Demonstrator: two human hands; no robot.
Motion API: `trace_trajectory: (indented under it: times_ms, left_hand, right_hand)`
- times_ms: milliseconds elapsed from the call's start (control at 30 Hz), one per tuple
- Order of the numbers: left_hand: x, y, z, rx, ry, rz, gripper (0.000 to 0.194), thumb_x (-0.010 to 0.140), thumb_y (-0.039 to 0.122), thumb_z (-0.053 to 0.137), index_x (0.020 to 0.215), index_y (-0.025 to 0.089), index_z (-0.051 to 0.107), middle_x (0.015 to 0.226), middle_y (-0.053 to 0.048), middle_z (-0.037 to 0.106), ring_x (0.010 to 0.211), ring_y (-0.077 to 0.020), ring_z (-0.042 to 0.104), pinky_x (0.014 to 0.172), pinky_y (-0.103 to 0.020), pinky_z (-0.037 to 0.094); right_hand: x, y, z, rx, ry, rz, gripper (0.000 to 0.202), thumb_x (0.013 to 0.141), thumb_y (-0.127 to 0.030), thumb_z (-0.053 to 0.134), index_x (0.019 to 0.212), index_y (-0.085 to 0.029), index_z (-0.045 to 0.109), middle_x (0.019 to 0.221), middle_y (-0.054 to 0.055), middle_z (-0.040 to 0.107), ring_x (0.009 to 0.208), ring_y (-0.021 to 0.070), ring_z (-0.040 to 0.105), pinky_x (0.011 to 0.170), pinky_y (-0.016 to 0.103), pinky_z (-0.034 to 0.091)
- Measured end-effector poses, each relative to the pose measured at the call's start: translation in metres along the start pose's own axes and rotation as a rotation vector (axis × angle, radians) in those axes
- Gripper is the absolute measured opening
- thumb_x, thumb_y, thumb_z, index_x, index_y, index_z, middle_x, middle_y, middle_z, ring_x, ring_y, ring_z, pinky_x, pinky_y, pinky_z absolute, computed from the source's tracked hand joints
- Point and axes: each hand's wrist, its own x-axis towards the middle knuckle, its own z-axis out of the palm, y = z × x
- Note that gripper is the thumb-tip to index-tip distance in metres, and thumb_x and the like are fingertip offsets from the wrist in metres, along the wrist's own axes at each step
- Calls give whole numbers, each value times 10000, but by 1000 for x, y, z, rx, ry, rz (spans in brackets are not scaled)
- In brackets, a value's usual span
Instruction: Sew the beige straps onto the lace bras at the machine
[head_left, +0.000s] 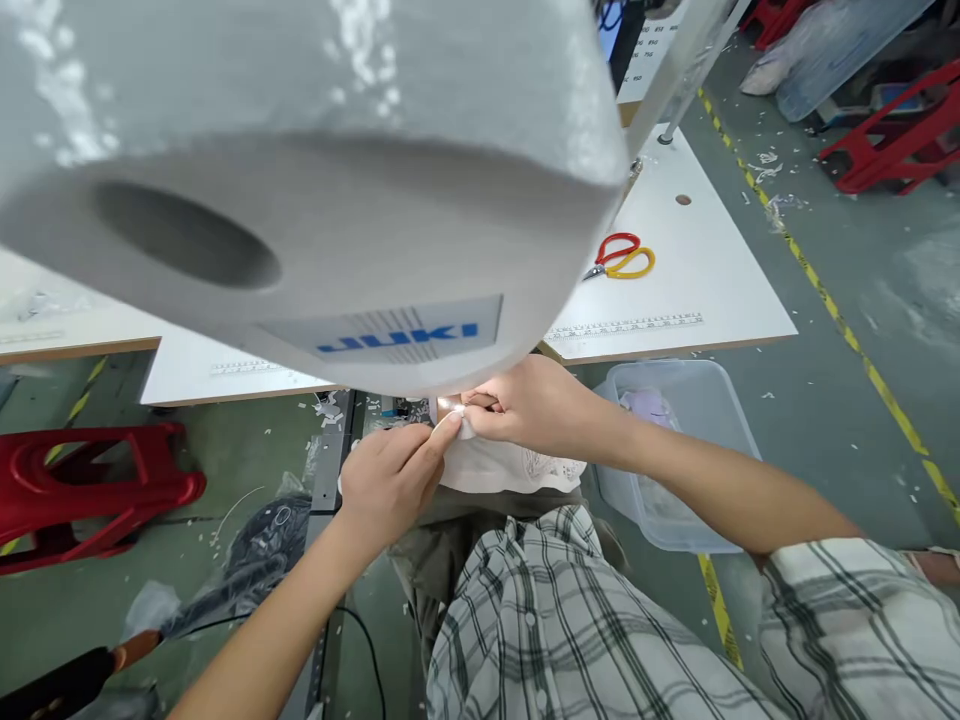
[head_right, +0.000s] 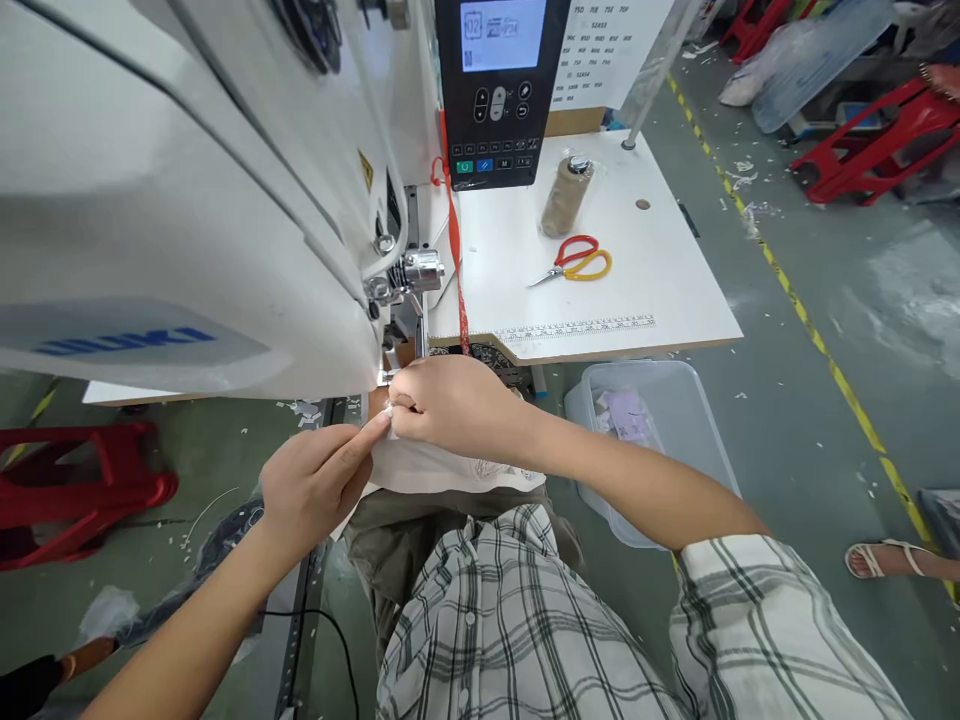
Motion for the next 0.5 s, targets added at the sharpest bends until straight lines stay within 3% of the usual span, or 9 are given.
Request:
trace_trajectory:
  times_ms: [133, 200, 300, 400, 500]
  left_hand:
    - [6, 5, -5, 107, -103, 0, 387, 898, 93, 483, 1246, 198, 615, 590, 34, 573, 489, -144, 470, 473, -287, 279]
    - [9, 9, -8, 154, -160, -18, 322, 910, 112, 447, 1147, 165, 660, 543, 27, 519, 460, -153, 439, 449, -312, 217]
    - [13, 13, -12, 166, -217, -42, 313, 912, 115, 415, 1075, 155, 680, 517, 25, 476, 430, -150, 409, 440, -325, 151]
    - [14, 5, -12, 119, -236, -36, 323, 904, 101, 429, 1099, 193, 669, 519, 39, 458, 430, -135, 404, 438, -312, 161]
    - [15, -15, -8, -14, -203, 84, 381, 880, 56, 458, 1125, 265, 661, 517, 59, 434, 440, -117, 400, 453, -289, 215]
  right_hand:
    - [-6, 4, 8, -40, 59, 2, 262, 885, -188, 561, 631, -180, 496, 642, -14, 510, 592, 114, 391, 569, 297, 259]
    - [-14, 9, 18, -105, 200, -55, 154, 935, -247, 559, 820, -184, 641, 841, 41, 610, 766, 164, 512, 681, 298, 373]
    - [-27, 19, 38, -235, 449, -161, 190, 958, -312, 561, 1077, -252, 697, 1060, 85, 608, 1014, 241, 526, 899, 399, 410]
    - [-33, 25, 53, -277, 587, -198, 205, 940, -258, 576, 1069, -301, 729, 1015, 64, 595, 1005, 233, 535, 933, 420, 406]
    - [-34, 25, 59, -225, 623, -170, 215, 934, -213, 561, 1018, -278, 748, 872, 43, 592, 860, 189, 554, 833, 365, 442]
